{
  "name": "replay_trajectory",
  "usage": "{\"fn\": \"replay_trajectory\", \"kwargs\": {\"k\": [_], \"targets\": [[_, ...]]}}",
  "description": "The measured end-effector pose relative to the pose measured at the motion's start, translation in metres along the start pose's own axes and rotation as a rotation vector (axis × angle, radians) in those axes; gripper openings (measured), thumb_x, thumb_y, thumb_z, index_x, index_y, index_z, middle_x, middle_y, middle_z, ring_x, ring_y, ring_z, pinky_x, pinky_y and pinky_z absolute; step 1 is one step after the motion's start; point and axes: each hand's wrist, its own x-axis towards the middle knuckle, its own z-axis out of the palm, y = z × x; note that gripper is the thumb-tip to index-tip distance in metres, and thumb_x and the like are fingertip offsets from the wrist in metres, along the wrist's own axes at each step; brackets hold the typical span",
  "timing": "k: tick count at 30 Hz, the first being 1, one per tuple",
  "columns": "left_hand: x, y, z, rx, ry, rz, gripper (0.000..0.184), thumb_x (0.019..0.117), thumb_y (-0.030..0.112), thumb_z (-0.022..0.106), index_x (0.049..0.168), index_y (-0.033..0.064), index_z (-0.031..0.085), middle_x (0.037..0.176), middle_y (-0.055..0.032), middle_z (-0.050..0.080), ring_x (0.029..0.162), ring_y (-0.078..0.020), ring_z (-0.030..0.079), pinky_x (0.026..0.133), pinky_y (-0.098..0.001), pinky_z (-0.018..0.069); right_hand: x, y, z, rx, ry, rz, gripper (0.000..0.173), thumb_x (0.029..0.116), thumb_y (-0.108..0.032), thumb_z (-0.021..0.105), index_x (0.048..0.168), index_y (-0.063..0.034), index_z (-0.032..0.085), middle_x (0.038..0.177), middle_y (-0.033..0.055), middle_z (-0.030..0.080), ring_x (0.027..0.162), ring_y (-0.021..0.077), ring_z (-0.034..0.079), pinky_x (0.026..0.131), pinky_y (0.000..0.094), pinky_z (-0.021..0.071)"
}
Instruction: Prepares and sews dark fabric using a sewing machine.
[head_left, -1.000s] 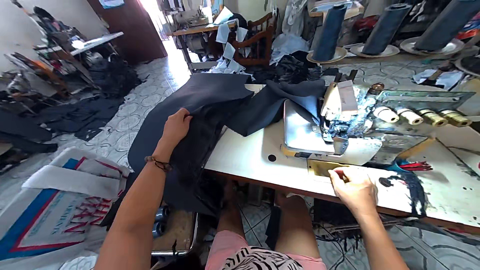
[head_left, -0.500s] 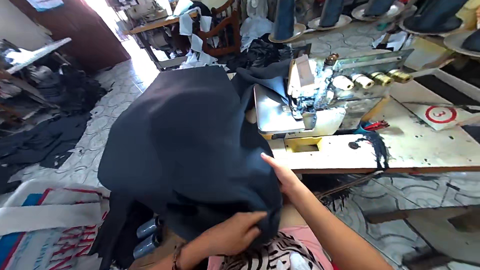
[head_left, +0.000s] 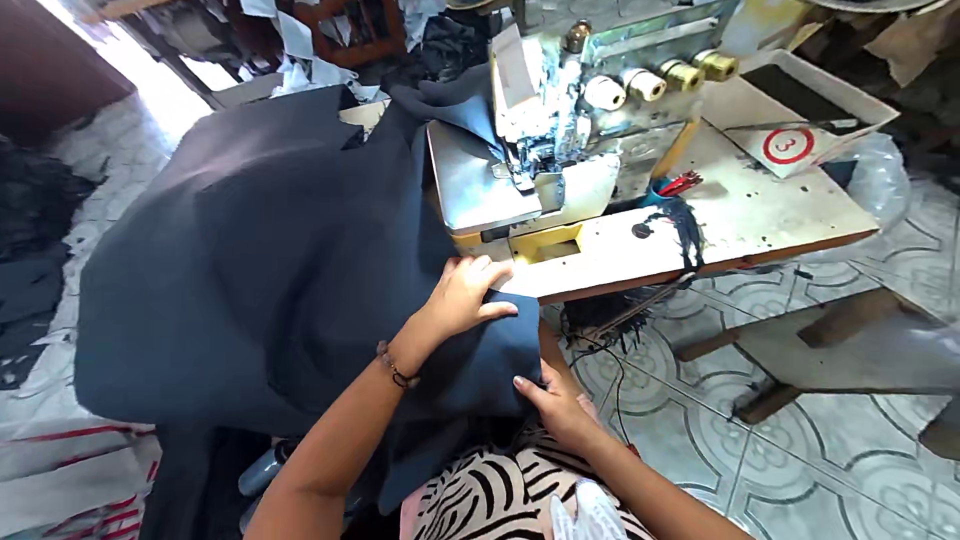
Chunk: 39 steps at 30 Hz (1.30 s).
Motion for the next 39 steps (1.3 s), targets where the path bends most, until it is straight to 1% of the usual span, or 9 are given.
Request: {"fn": "replay_trajectory", "kwargs": {"k": [4,6,9,15,21,25,31,35,39], "targets": [[0.000,0.001,0.005,-0.048,-0.014,0.079,0.022,0.0949,0.030,0.071,0.099,0.0085,0.074,0.093,-0.0100,0.066,0.091,-0.0301,0.064,0.084,-0.0538,0.0481,0.023,-0.012,-0.011,0.032,-0.022,0.080,0.052,0.0979,-0.024,0.057,0.139,0.0038,0.044,0.118,0.0052,0.067,0.106,0.0076,0.067,0.096,0.0297,0.0568],[0.001,0.005,-0.001,-0.158,-0.026,0.106,0.016,0.0978,0.020,0.067,0.096,0.0042,0.070,0.093,-0.0103,0.068,0.091,-0.0260,0.065,0.086,-0.0484,0.0515,0.043,-0.024,-0.010,0.045,0.010,0.053,0.033,0.1046,-0.019,0.049,0.130,0.0022,0.051,0.106,0.0047,0.070,0.098,0.0085,0.069,0.090,0.0303,0.0586],[0.004,0.016,-0.019,-0.391,-0.010,0.055,0.015,0.0940,0.010,0.071,0.103,-0.0004,0.065,0.095,-0.0089,0.069,0.089,-0.0149,0.068,0.084,-0.0321,0.0580,0.061,-0.035,-0.012,0.013,-0.015,-0.031,0.020,0.1073,-0.011,0.042,0.112,-0.0033,0.061,0.092,-0.0005,0.071,0.087,0.0050,0.069,0.084,0.0272,0.0589],[0.003,0.030,-0.033,-0.522,-0.030,-0.076,0.024,0.0867,0.007,0.080,0.107,0.0026,0.069,0.083,-0.0008,0.071,0.074,-0.0040,0.067,0.069,-0.0200,0.0568,0.049,-0.040,-0.014,-0.013,-0.111,-0.067,0.020,0.1068,-0.010,0.043,0.113,-0.0044,0.062,0.096,-0.0055,0.072,0.091,0.0002,0.069,0.088,0.0233,0.0579],[0.001,0.030,-0.035,-0.499,-0.010,-0.062,0.015,0.0903,0.006,0.075,0.104,0.0021,0.070,0.086,-0.0011,0.073,0.077,-0.0031,0.068,0.073,-0.0196,0.0578,0.059,-0.049,-0.024,0.161,-0.221,0.016,0.024,0.1020,-0.009,0.049,0.123,-0.0047,0.060,0.105,-0.0005,0.073,0.096,0.0068,0.070,0.089,0.0291,0.0588],[-0.004,0.031,-0.035,-0.464,0.016,0.035,0.007,0.0912,0.006,0.073,0.098,0.0019,0.073,0.089,-0.0014,0.074,0.080,-0.0030,0.069,0.077,-0.0206,0.0588,0.073,-0.058,-0.026,0.113,-0.299,0.027,0.016,0.0996,-0.008,0.054,0.112,-0.0089,0.063,0.098,-0.0044,0.073,0.091,0.0033,0.069,0.085,0.0258,0.0582],[-0.003,0.034,-0.031,-0.443,0.063,0.120,0.007,0.0938,0.006,0.069,0.094,0.0018,0.074,0.086,-0.0038,0.071,0.079,-0.0038,0.065,0.074,-0.0189,0.0546,0.066,-0.056,-0.008,-0.083,-0.043,-0.111,0.016,0.1016,-0.007,0.053,0.104,-0.0056,0.069,0.093,-0.0051,0.072,0.090,-0.0002,0.067,0.087,0.0235,0.0566],[0.005,0.039,-0.041,-0.339,-0.178,0.204,0.030,0.0978,0.033,0.067,0.100,0.0033,0.072,0.084,-0.0067,0.066,0.075,-0.0148,0.063,0.067,-0.0332,0.0548,0.036,-0.067,-0.021,-0.350,-0.019,-0.399,0.023,0.1045,-0.013,0.049,0.105,-0.0032,0.070,0.097,-0.0077,0.071,0.094,-0.0068,0.064,0.089,0.0177,0.0546],[0.018,0.022,-0.060,-0.009,-0.267,0.350,0.035,0.0857,0.040,0.077,0.077,0.0076,0.068,0.070,-0.0067,0.065,0.070,-0.0251,0.066,0.065,-0.0484,0.0516,0.002,-0.097,-0.057,-0.314,0.025,-0.549,0.020,0.1050,-0.039,0.052,0.111,-0.0374,0.071,0.103,-0.0251,0.068,0.096,-0.0112,0.062,0.085,0.0138,0.0531]]}}
